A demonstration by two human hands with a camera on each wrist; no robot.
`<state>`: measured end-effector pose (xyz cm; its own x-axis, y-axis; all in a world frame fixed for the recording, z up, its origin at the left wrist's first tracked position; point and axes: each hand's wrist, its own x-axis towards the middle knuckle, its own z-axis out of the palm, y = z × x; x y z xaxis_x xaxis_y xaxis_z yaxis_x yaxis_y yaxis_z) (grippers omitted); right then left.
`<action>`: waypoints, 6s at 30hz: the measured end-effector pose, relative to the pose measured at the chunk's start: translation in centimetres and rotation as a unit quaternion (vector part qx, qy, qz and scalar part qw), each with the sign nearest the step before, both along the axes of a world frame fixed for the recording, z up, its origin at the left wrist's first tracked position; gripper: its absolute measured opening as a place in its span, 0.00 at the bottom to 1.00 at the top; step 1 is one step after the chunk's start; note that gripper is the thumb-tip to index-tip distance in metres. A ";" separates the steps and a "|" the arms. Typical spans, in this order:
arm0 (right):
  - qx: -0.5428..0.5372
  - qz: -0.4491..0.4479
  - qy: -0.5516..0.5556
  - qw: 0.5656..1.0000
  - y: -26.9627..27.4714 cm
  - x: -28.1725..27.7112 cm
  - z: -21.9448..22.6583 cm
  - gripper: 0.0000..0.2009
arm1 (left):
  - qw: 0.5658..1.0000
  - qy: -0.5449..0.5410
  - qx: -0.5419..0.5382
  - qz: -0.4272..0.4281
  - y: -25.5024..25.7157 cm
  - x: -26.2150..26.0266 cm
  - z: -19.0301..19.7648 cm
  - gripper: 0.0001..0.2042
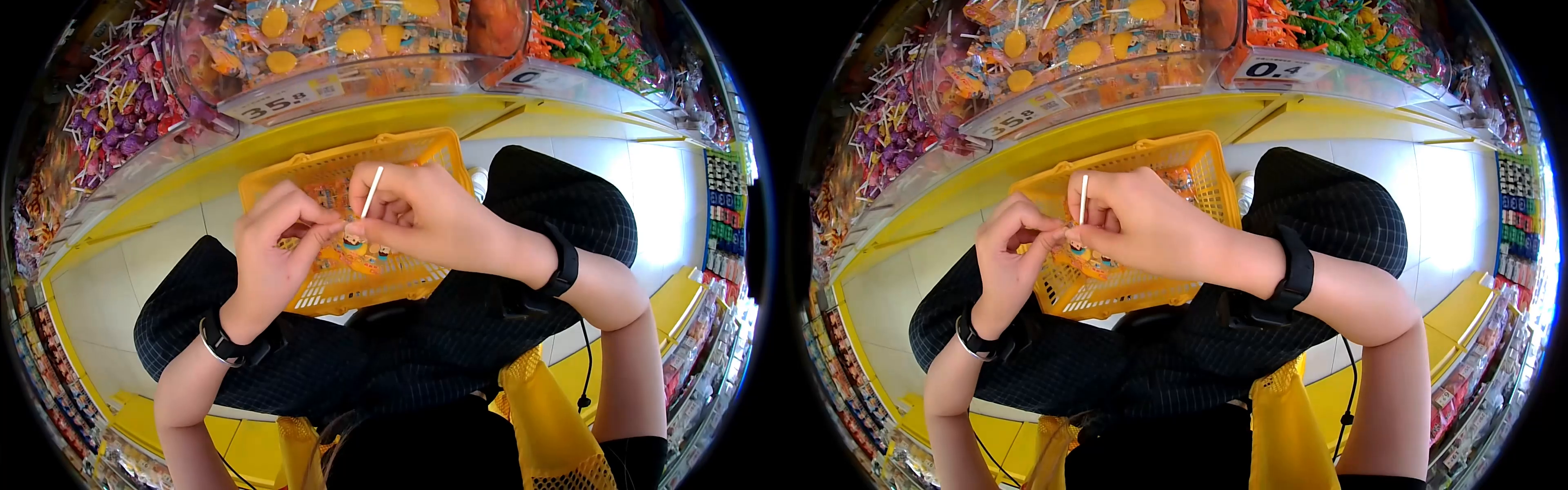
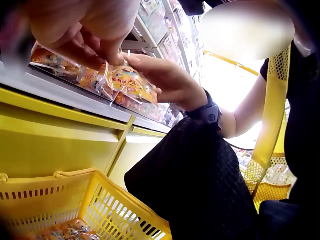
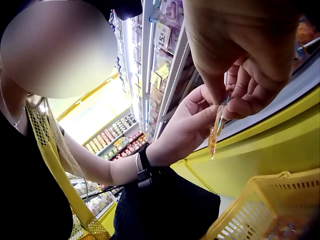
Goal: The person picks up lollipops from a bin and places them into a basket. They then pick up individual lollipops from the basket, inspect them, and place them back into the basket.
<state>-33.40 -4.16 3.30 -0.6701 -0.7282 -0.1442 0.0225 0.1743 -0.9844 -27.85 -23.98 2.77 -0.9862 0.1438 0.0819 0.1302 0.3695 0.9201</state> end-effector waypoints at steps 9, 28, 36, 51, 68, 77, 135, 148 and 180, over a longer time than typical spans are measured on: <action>-0.056 -0.027 -0.093 0.994 -0.4 0.5 -0.3 0.07 | 0.998 0.049 -0.035 0.023 0.2 0.8 -0.5 0.05; -0.108 -0.010 -0.082 0.991 -0.3 -0.4 -1.0 0.05 | 0.882 -0.258 0.395 -0.018 -0.8 0.0 -0.8 0.08; -0.094 -0.022 -0.077 0.992 -0.5 0.1 -0.7 0.04 | 0.927 -0.218 0.295 -0.074 -1.2 -0.4 -0.8 0.03; -0.111 -0.006 -0.037 0.993 -0.7 0.5 -1.7 0.06 | 0.953 -0.210 0.206 -0.070 -0.7 0.5 -0.8 0.07; -0.038 0.029 -0.038 0.998 -0.5 0.4 -1.4 0.05 | 0.967 -0.190 0.155 -0.070 -0.7 0.4 -0.7 0.07; -0.081 -0.026 -0.005 0.996 -0.9 0.9 -2.1 0.04 | 0.977 -0.175 0.109 -0.054 -0.7 0.4 -0.8 0.08; -0.038 0.004 -0.001 0.999 -0.4 0.7 -3.1 0.07 | 0.994 -0.096 0.005 -0.047 -0.4 0.5 -0.6 0.08; 0.024 0.050 -0.073 0.996 0.0 0.6 -2.0 0.06 | 0.995 -0.056 -0.041 -0.067 -0.5 1.3 -1.0 0.09; -0.001 0.064 -0.020 0.998 -0.1 1.1 -2.4 0.07 | 0.993 -0.105 -0.001 -0.051 -0.5 1.5 -0.6 0.12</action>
<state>-32.33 -4.26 0.93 -0.5654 -0.8078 -0.1668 0.0393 0.1756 -0.9837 -26.37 -24.53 2.17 -0.9618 0.2434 -0.1253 -0.0285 0.3662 0.9301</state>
